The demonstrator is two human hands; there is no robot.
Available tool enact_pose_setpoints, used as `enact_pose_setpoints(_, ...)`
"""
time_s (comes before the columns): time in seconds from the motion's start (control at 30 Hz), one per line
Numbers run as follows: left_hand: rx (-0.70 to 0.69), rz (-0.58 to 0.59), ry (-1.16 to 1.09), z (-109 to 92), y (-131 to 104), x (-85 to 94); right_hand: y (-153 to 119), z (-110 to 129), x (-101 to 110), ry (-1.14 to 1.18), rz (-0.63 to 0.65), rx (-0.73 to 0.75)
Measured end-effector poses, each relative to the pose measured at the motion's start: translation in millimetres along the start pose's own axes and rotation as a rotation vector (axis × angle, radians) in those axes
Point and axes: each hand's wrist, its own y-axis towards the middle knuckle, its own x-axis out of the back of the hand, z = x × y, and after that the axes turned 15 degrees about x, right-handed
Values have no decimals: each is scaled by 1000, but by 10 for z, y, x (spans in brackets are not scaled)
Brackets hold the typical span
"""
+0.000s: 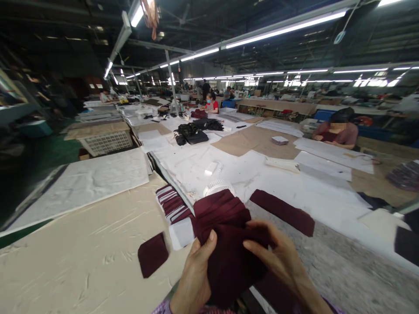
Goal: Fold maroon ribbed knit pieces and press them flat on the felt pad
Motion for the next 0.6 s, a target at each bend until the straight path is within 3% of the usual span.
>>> enact_pose_setpoints(0.13,-41,177,73,18,13,33,46,51,61,-122,144,-62)
enact_pose_setpoints(0.23,-67,227,122,33,43,89,73,85,105,-107,211,-26)
enact_pose_setpoints(0.43,-86,201,145,34,51,120,92,23,175,-116,292,63)
enact_pose_setpoints(0.6,-23,62,39,-28,39,64,110,-10,274,-139,337,48)
